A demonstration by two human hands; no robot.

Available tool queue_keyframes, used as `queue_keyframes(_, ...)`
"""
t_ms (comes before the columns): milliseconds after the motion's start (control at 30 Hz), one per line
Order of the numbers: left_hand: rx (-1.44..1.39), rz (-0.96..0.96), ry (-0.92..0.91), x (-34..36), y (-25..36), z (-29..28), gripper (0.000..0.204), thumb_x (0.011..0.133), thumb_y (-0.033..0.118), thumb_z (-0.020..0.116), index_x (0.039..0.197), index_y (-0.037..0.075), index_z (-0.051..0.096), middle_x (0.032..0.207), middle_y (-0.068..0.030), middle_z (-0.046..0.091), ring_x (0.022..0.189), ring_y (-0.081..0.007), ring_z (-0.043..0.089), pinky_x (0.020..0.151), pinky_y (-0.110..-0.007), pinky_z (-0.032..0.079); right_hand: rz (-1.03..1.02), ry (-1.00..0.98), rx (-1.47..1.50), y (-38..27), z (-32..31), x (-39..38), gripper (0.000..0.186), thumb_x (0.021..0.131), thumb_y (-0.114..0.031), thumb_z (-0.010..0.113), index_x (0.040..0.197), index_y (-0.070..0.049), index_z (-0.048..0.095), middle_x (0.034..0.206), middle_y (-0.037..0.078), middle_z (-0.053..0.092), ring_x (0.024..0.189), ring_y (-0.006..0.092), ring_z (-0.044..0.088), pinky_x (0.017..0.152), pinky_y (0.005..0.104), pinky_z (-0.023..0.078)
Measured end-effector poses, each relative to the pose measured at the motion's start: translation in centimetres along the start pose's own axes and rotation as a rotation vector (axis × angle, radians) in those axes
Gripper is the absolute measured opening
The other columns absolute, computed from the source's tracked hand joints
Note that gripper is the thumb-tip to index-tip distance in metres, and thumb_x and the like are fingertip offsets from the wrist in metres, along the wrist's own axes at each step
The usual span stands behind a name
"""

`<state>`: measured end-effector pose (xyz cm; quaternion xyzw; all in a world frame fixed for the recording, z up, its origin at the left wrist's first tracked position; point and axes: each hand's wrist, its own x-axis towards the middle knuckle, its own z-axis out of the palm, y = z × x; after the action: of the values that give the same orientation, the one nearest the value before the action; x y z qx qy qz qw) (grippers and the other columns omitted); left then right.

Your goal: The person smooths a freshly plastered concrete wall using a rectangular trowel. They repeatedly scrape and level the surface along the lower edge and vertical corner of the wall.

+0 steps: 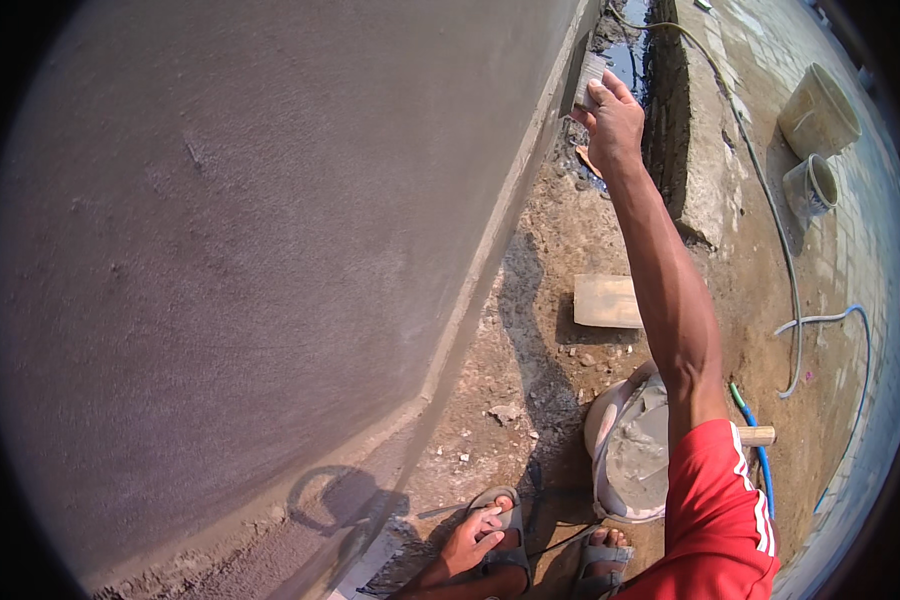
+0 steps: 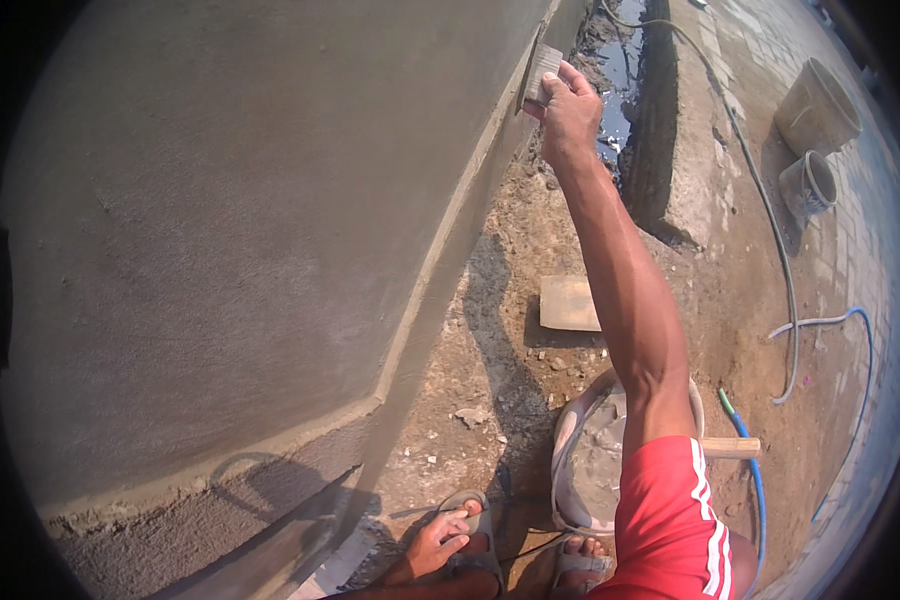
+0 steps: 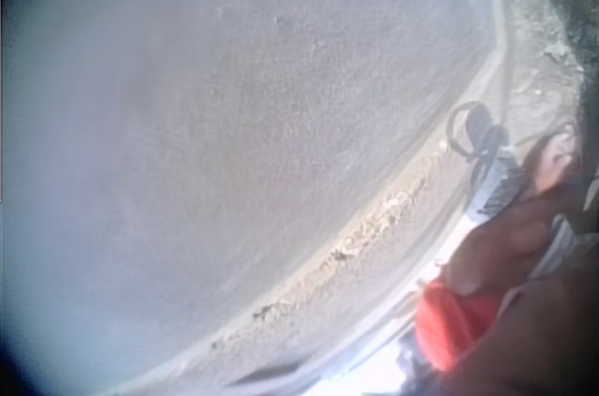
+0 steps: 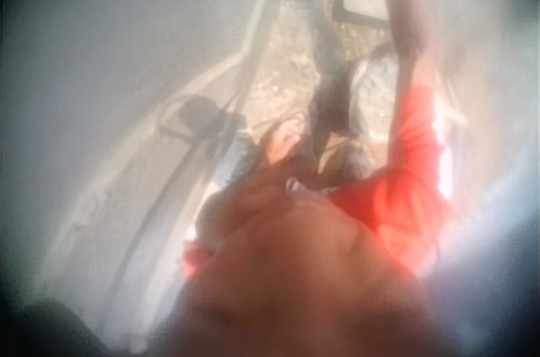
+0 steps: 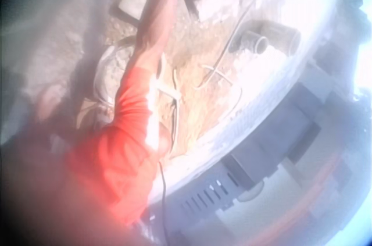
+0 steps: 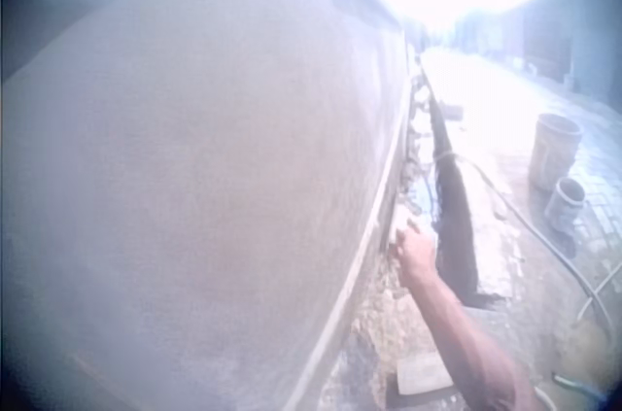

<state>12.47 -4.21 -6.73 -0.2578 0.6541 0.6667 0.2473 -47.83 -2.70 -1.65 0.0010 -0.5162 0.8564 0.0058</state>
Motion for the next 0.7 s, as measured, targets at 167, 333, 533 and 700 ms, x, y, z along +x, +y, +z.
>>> queue_keyframes(167,-0.075,-0.008,-0.005,-0.1,0.1,0.4,0.046,0.087,0.017,0.061,0.128,0.002,0.045,0.103,-0.0112,0.058,0.091,-0.0182,0.06,0.076,-0.03,0.048,0.381,0.165,0.094,5.7,-6.2,2.8,0.03,0.087,-0.004,0.044,0.114,-0.007,0.056,0.097,0.007,0.059,0.082,0.0239,0.059,0.075,0.0435,0.052)
queue_keyframes(333,0.029,0.024,0.01,-0.1,0.2,0.4,0.045,0.086,0.014,0.062,0.127,0.002,0.046,0.104,-0.0101,0.059,0.091,-0.0162,0.06,0.078,-0.029,0.048,0.452,0.206,0.001,9.8,-6.9,3.4,0.019,0.086,-0.003,0.048,0.104,-0.003,0.055,0.096,0.009,0.055,0.088,0.0266,0.058,0.08,0.0473,0.051)
queue_keyframes(533,0.04,-0.016,-0.007,-0.5,0.7,0.2,0.045,0.087,0.015,0.062,0.127,0.002,0.046,0.106,-0.0096,0.059,0.094,-0.017,0.06,0.082,-0.03,0.048,0.556,0.251,-0.027,11.3,-5.9,3.6,0.017,0.085,-0.001,0.051,0.102,0.001,0.051,0.096,0.009,0.049,0.081,0.0231,0.057,0.068,0.0404,0.059)
queue_keyframes(700,0.041,0.009,-0.012,-0.4,-0.2,0.0,0.043,0.087,0.015,0.062,0.125,0.002,0.047,0.109,-0.0099,0.058,0.096,-0.0181,0.059,0.084,-0.032,0.047,0.511,0.241,-0.02,10.9,-5.1,4.6,0.021,0.084,0.0,0.049,0.105,0.001,0.054,0.099,0.012,0.054,0.085,0.0251,0.058,0.067,0.0414,0.058)
